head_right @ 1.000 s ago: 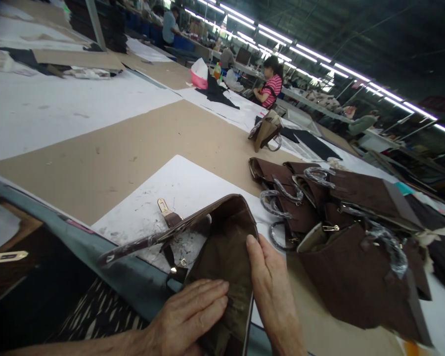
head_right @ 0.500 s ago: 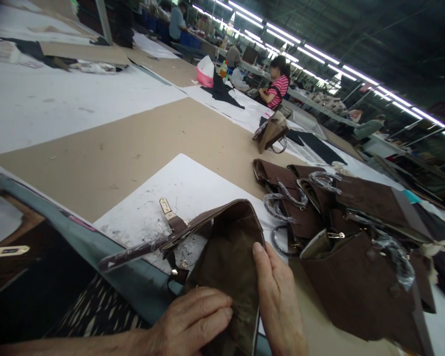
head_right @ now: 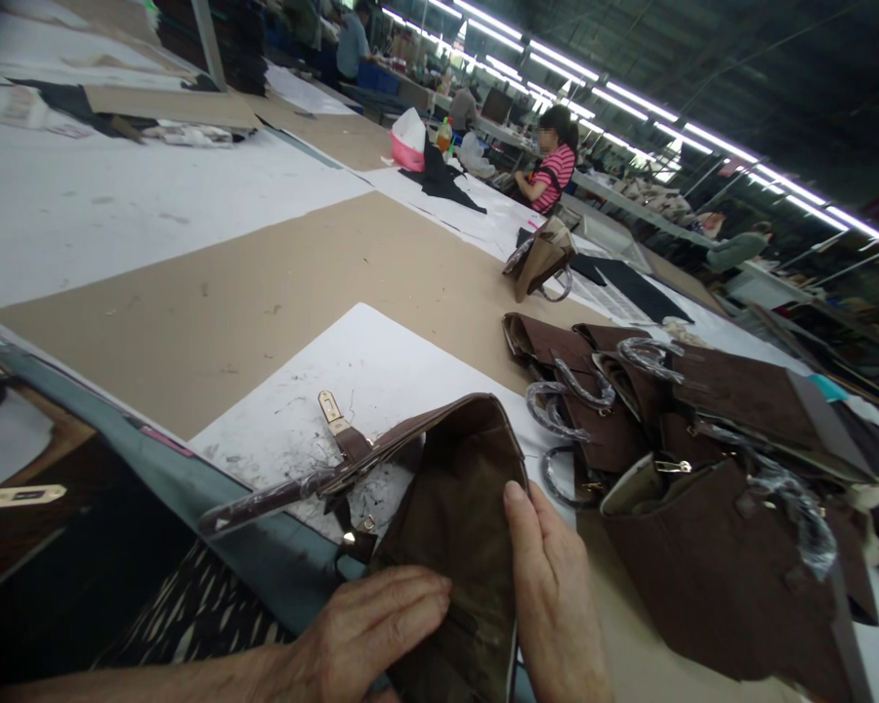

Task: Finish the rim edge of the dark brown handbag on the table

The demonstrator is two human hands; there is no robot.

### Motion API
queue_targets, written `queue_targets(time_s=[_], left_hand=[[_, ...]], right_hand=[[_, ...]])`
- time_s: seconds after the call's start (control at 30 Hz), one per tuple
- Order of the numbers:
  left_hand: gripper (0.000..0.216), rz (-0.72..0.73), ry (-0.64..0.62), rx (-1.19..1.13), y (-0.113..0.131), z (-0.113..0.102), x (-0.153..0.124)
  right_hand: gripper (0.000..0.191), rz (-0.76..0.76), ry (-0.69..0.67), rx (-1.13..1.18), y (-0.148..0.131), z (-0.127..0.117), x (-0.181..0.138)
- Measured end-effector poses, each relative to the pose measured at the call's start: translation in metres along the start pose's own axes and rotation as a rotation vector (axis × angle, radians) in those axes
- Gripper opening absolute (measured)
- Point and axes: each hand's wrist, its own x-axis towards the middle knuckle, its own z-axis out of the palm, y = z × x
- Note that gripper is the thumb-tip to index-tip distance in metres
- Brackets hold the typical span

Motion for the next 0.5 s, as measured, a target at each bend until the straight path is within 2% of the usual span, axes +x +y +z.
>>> queue_targets(time_s=[0.33, 0.43, 0.5], left_hand=[[0.049, -0.112, -0.039, -0.062, 0.000, 0.001, -0.003], [0.046, -0.075, 0.058, 0.050, -0.007, 0.007, -0.008], [0.034, -0.044, 0.113, 0.177, -0.012, 0.009, -0.011]], right_hand=[[0.040, -0.049, 0.006, 0.003, -0.010, 0.005, -0.002], [0.041, -0.063, -0.051, 0.020, -0.010, 0.005, 0.000], [0.042, -0.097, -0.094, 0.014, -0.011, 0.005, 0.003]])
